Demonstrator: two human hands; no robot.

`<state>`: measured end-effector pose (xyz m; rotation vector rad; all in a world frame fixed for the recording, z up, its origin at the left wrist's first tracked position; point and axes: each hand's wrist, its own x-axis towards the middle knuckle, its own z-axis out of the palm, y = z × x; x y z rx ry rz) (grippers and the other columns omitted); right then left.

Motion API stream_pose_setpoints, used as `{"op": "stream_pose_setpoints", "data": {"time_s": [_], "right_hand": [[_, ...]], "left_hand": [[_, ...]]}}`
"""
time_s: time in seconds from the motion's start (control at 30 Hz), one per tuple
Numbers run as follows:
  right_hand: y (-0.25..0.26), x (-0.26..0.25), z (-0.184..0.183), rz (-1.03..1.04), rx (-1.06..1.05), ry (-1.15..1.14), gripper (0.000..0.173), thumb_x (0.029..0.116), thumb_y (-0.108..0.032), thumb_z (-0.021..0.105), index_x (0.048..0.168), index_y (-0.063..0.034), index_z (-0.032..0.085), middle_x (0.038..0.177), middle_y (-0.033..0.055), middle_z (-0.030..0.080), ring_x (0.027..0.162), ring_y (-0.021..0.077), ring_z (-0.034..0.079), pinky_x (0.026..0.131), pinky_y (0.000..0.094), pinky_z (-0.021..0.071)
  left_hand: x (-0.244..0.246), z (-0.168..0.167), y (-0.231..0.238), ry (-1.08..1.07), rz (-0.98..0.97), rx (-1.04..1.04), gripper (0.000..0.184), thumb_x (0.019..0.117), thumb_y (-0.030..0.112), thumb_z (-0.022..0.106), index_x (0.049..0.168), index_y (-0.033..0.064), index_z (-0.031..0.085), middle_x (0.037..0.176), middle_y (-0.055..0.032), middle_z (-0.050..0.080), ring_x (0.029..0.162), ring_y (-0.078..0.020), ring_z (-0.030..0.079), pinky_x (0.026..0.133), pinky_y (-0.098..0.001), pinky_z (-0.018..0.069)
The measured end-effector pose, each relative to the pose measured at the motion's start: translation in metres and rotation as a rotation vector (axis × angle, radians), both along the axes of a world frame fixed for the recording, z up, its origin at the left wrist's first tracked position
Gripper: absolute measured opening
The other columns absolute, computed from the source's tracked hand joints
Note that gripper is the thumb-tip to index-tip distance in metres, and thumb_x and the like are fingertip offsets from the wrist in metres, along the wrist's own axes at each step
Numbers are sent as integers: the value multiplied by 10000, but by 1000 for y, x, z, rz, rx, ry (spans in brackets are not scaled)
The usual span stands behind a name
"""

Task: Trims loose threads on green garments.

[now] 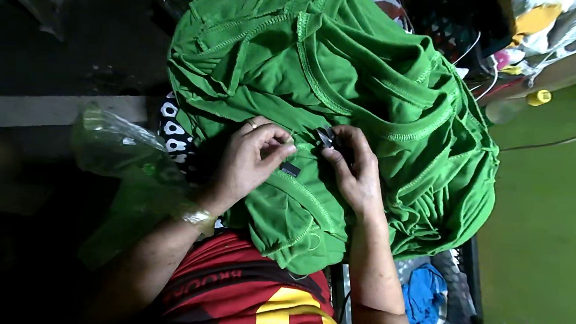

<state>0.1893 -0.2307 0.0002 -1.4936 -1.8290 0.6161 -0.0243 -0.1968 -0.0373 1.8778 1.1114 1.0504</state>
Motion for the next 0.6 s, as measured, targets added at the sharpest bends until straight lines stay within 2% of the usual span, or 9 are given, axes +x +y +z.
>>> {"op": "stream_pose_setpoints", "data": {"time_s": [0.07, 0.2, 0.27, 0.37, 0.47, 0.53, 0.6], "right_hand": [[1, -1, 2, 30, 11, 39, 278, 998, -90, 595, 1262, -5, 589, 1024, 88, 669, 842, 67, 645, 742, 215, 546], [1, -2, -1, 40, 13, 5, 270, 988, -98, 613, 1246, -17, 606, 987, 79, 680, 785, 78, 647, 697, 235, 551], [1, 0, -1, 62, 18, -23, 265, 980, -94, 627, 1231, -8, 625, 999, 93, 694, 816, 96, 661, 734, 253, 560], [0, 5, -2, 127, 43, -106, 254, 972, -120, 640, 1197, -6, 668, 1014, 104, 710, 872, 151, 679, 797, 329, 569], [-1, 5, 0, 172, 69, -219, 230, 960, -126, 647, 1163, -28, 691, 1023, 114, 715, 891, 232, 694, 791, 456, 556], [-2, 0, 5, 162, 80, -289, 225, 933, -87, 652, 1147, -42, 710, 1032, 121, 721, 901, 257, 702, 777, 483, 545], [-2, -5, 8, 141, 88, -336, 227, 918, -57, 652, 1134, -51, 721, 1025, 124, 727, 918, 269, 710, 782, 483, 552]], "left_hand": [[5, -2, 1, 71, -7, 100, 182, 941, 179, 720, 1022, 16, 733, 1076, -160, 655, 856, -168, 664, 777, -263, 563], [6, -8, 4, 114, -6, 214, 114, 950, 114, 687, 951, 27, 761, 1023, -151, 662, 835, -159, 650, 782, -231, 539], [1, -5, 4, 85, -37, 126, 130, 970, 118, 665, 964, 10, 737, 1057, -139, 656, 837, -124, 634, 777, -215, 529], [-8, -2, 8, 10, -90, -39, 128, 989, 151, 648, 988, 45, 720, 1090, -65, 651, 912, -45, 636, 823, -171, 535], [-9, 0, 11, 67, -105, -65, 172, 1026, 175, 585, 992, 51, 700, 1108, -71, 657, 952, -102, 626, 859, -260, 518], [-6, 0, 12, 66, -102, -83, 215, 1047, 191, 543, 1015, 36, 689, 1089, -90, 664, 969, -146, 631, 881, -319, 511], [-5, 2, 10, 25, -84, -150, 218, 1073, 187, 499, 1073, 26, 646, 1030, -84, 681, 921, -132, 673, 865, -313, 559]]}}
